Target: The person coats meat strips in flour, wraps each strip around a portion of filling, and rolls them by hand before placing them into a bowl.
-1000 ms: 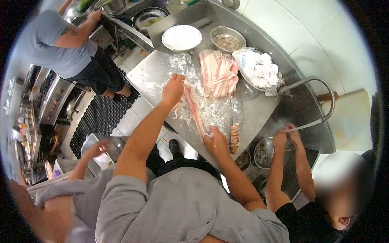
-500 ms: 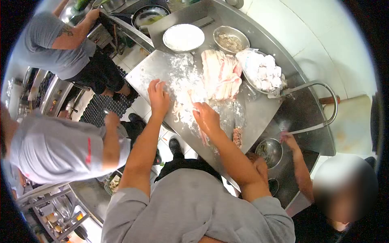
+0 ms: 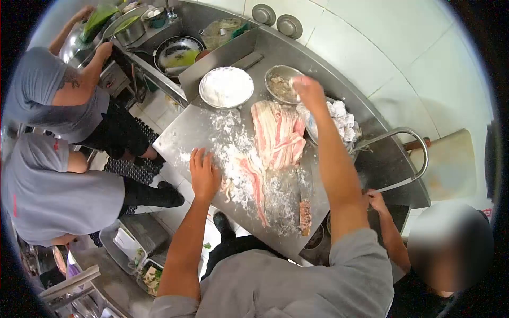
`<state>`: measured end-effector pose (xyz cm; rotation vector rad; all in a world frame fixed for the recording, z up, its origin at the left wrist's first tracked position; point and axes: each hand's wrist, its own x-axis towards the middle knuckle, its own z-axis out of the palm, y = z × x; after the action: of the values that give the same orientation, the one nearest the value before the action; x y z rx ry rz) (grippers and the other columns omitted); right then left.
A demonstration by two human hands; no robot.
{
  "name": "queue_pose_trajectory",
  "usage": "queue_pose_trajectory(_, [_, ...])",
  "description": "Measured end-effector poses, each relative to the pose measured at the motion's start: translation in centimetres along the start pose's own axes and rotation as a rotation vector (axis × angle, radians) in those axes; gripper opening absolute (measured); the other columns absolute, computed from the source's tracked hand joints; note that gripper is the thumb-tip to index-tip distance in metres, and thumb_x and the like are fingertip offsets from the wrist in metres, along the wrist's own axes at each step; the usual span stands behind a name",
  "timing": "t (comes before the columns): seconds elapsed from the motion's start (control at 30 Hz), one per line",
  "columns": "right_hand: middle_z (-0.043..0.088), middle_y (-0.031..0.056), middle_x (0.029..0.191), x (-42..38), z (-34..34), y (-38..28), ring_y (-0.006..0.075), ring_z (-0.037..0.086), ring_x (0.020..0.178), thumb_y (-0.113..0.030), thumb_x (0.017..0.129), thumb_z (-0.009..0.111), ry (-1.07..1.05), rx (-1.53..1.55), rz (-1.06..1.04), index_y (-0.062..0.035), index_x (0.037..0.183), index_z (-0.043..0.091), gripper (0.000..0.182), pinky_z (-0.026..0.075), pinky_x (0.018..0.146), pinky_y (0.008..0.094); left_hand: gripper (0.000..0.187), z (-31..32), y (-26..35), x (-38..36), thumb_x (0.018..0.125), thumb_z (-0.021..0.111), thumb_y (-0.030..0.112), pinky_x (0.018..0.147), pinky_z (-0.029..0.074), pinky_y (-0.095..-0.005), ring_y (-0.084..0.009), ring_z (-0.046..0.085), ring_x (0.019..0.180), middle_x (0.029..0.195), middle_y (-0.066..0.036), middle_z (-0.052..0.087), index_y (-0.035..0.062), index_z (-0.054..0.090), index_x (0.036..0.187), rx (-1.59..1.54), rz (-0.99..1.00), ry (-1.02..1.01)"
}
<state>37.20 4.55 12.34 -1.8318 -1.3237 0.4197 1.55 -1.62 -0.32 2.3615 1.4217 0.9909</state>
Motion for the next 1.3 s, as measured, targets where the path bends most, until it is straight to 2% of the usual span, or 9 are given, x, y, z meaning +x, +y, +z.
queue_pose_trajectory(0.07, [0.065,0.0165,0.095,4.6,0.2,1.9,0.0299,0.064,0.085,-0.028,0.081,0.057,0.028,-0.367,-0.131,-0.0059,0.100,0.065,0.030,0.049,0.075,0.0405,0.034,0.1,-0.1,0.1,0.070,0.056,0.000,0.102,0.029,-0.0492,-0.0415,0.034,0.121,0.122,-0.019,0.043,-0.0001,0.053,0.105,-0.012,-0.012,0.006])
queue_pose_trajectory(0.17, [0.066,0.0148,0.098,6.9,2.1,0.9,0.0294,0.064,0.091,-0.025,0.082,0.054,-0.132,-0.819,0.136,-0.0084,0.101,0.066,0.028,0.050,0.077,0.0422,0.031,-0.8,0.9,0.4,0.071,0.061,0.004,0.099,0.030,-0.0486,-0.0398,0.036,0.121,0.119,-0.016,0.046,0.0033,0.057,0.101,-0.017,-0.039,0.044])
queue_pose_trajectory(0.37, [0.065,0.0115,0.104,7.8,5.3,7.4,0.0271,0.064,0.094,-0.022,0.080,0.052,-0.465,-1.167,-0.108,-0.0070,0.098,0.068,0.028,0.050,0.080,0.0432,0.020,0.3,4.6,0.8,0.070,0.069,0.020,0.082,0.035,-0.0428,-0.0258,0.047,0.100,0.095,-0.004,0.053,0.0139,0.062,0.089,0.038,0.194,-0.184])
queue_pose_trajectory(0.67, [0.063,0.0207,0.100,7.9,3.7,6.0,0.0350,0.060,0.094,-0.027,0.068,0.066,-0.509,-0.931,-0.082,-0.0017,0.100,0.064,0.041,0.048,0.084,0.0402,0.020,2.0,4.0,2.8,0.071,0.067,0.020,0.078,0.035,-0.0402,-0.0218,0.048,0.095,0.092,-0.002,0.053,0.0157,0.062,0.090,0.140,0.258,-0.193])
queue_pose_trajectory(0.77, [0.063,0.0211,0.100,7.0,2.8,4.4,0.0347,0.060,0.094,-0.025,0.070,0.066,-0.106,-0.720,0.044,-0.0034,0.103,0.062,0.039,0.047,0.083,0.0401,0.023,2.1,3.8,3.7,0.071,0.065,0.016,0.081,0.036,-0.0407,-0.0220,0.048,0.099,0.096,-0.003,0.053,0.0139,0.060,0.094,0.124,0.259,-0.172])
queue_pose_trajectory(0.9, [0.062,0.0187,0.103,6.0,0.5,2.0,0.0332,0.059,0.100,-0.025,0.076,0.061,0.087,-0.327,-0.087,-0.0074,0.104,0.061,0.033,0.045,0.085,0.0401,0.027,0.7,5.6,3.3,0.072,0.063,0.013,0.086,0.036,-0.0406,-0.0227,0.048,0.104,0.103,-0.004,0.053,0.0123,0.059,0.099,0.039,0.210,-0.136])
queue_pose_trajectory(0.97, [0.062,0.0191,0.103,5.6,-0.6,1.4,0.0335,0.059,0.098,-0.024,0.076,0.062,0.104,-0.276,-0.186,-0.0073,0.102,0.061,0.031,0.044,0.085,0.0399,0.026,0.9,5.9,1.8,0.072,0.063,0.013,0.088,0.036,-0.0410,-0.0224,0.048,0.106,0.104,-0.004,0.053,0.0117,0.059,0.097,-0.023,0.404,-0.242])
queue_pose_trajectory(1.13, [0.064,0.0123,0.096,2.5,-1.4,0.4,0.0243,0.061,0.091,-0.021,0.078,0.062,-0.053,0.161,0.043,-0.0061,0.100,0.061,0.027,0.045,0.083,0.0324,0.020,1.4,5.3,-0.9,0.072,0.063,0.011,0.090,0.038,-0.0412,-0.0221,0.051,0.105,0.109,-0.004,0.055,0.0101,0.061,0.091,-0.035,0.501,-0.359])
queue_pose_trajectory(1.3, [0.063,0.0072,0.091,-8.0,-0.1,-3.3,0.0131,0.059,0.082,-0.021,0.084,0.061,-0.339,0.406,0.165,-0.0069,0.107,0.058,0.027,0.047,0.075,0.0269,0.023,-1.3,5.9,-1.9,0.070,0.062,0.001,0.084,0.042,-0.0392,-0.0276,0.054,0.099,0.106,-0.008,0.057,0.0075,0.060,0.093,-0.236,0.240,-0.182])
